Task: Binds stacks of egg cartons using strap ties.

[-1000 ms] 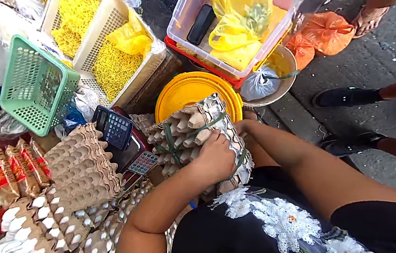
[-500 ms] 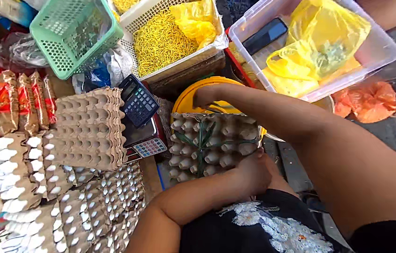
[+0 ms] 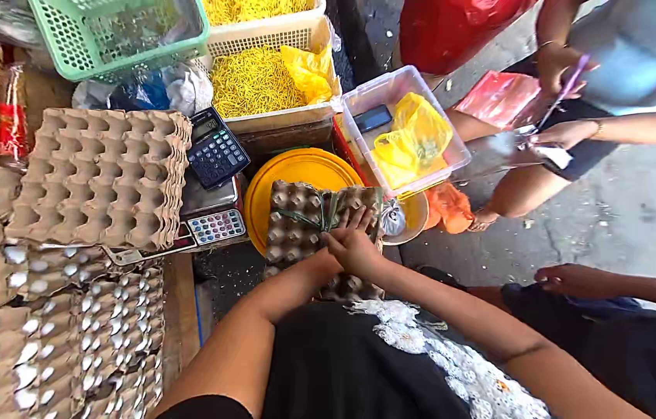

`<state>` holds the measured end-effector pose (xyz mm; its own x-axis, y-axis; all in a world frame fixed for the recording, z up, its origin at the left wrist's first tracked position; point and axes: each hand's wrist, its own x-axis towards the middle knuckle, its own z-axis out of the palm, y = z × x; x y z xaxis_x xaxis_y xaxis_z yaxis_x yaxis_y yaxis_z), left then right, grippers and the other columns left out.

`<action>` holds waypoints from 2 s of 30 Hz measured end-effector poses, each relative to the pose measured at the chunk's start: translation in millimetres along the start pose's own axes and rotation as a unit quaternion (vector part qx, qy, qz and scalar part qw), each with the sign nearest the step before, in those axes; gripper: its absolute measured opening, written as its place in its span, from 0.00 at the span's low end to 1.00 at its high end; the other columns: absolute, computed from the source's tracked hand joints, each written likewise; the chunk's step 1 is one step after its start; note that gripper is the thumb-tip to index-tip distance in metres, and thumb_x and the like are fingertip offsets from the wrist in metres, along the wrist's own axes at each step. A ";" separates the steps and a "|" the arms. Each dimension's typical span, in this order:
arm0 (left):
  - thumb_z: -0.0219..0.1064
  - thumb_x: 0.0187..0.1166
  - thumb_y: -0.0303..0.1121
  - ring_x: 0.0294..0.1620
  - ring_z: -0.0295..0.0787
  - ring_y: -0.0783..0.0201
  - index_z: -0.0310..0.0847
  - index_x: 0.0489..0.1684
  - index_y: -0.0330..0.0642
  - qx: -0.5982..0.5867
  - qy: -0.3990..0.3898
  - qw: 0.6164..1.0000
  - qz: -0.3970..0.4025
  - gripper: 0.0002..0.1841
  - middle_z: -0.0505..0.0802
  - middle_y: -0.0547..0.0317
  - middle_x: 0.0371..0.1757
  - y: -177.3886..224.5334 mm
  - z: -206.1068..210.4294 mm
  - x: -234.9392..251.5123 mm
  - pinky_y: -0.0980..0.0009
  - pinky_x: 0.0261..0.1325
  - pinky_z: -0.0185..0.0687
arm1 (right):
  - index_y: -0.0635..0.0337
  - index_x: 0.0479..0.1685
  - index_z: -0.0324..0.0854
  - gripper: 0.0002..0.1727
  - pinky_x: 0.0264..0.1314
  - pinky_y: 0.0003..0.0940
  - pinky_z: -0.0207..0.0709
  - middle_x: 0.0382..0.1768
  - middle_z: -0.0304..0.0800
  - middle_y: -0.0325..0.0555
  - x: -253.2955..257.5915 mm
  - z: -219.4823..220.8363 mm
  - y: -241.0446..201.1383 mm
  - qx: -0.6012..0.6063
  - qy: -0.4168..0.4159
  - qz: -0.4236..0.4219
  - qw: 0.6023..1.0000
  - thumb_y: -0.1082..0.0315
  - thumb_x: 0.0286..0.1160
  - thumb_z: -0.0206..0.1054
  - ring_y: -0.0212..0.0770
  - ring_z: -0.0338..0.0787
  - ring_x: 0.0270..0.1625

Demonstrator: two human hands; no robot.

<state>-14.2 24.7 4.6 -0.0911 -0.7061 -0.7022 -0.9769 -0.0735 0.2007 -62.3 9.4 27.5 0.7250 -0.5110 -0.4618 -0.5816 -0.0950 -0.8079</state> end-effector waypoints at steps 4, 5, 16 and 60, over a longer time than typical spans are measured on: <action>0.52 0.91 0.44 0.98 0.32 0.47 0.62 0.92 0.58 -0.071 0.079 0.984 0.141 0.28 0.50 0.53 0.98 -32.7 50.6 44.9 0.40 0.94 0.26 | 0.69 0.31 0.84 0.26 0.42 0.49 0.78 0.25 0.83 0.52 -25.7 8.3 -4.7 -0.075 0.018 -0.001 0.997 0.56 0.91 0.52 0.47 0.85 0.33; 0.59 0.88 0.42 0.98 0.36 0.44 0.69 0.88 0.55 -0.124 0.100 0.969 0.190 0.27 0.56 0.49 0.96 -42.1 58.1 51.4 0.38 0.93 0.27 | 0.70 0.36 0.85 0.26 0.45 0.52 0.79 0.28 0.86 0.55 -34.2 3.4 -0.9 -0.091 0.023 0.008 0.996 0.56 0.92 0.52 0.50 0.87 0.36; 0.42 0.97 0.40 0.16 0.63 0.72 0.76 0.45 0.39 -0.734 0.051 0.666 -0.122 0.19 0.70 0.65 0.20 -101.6 11.8 -20.0 0.78 0.21 0.63 | 0.70 0.63 0.83 0.25 0.70 0.60 0.74 0.56 0.89 0.67 -6.2 4.6 6.4 -0.108 -0.151 0.014 0.982 0.57 0.96 0.48 0.60 0.88 0.61; 0.42 0.96 0.46 0.67 0.88 0.42 0.82 0.64 0.35 -0.214 0.114 0.960 -0.142 0.26 0.90 0.38 0.63 -111.2 54.0 -40.3 0.41 0.69 0.78 | 0.65 0.64 0.85 0.18 0.71 0.70 0.75 0.62 0.88 0.69 98.4 -6.0 33.4 0.043 0.084 0.189 0.977 0.66 0.82 0.64 0.68 0.86 0.68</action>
<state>87.6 99.4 -26.2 0.2594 -0.7469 -0.6123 -0.7833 -0.5335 0.3190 -12.6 -49.2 -42.8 0.3892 -0.6289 -0.6730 -0.7583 0.1960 -0.6217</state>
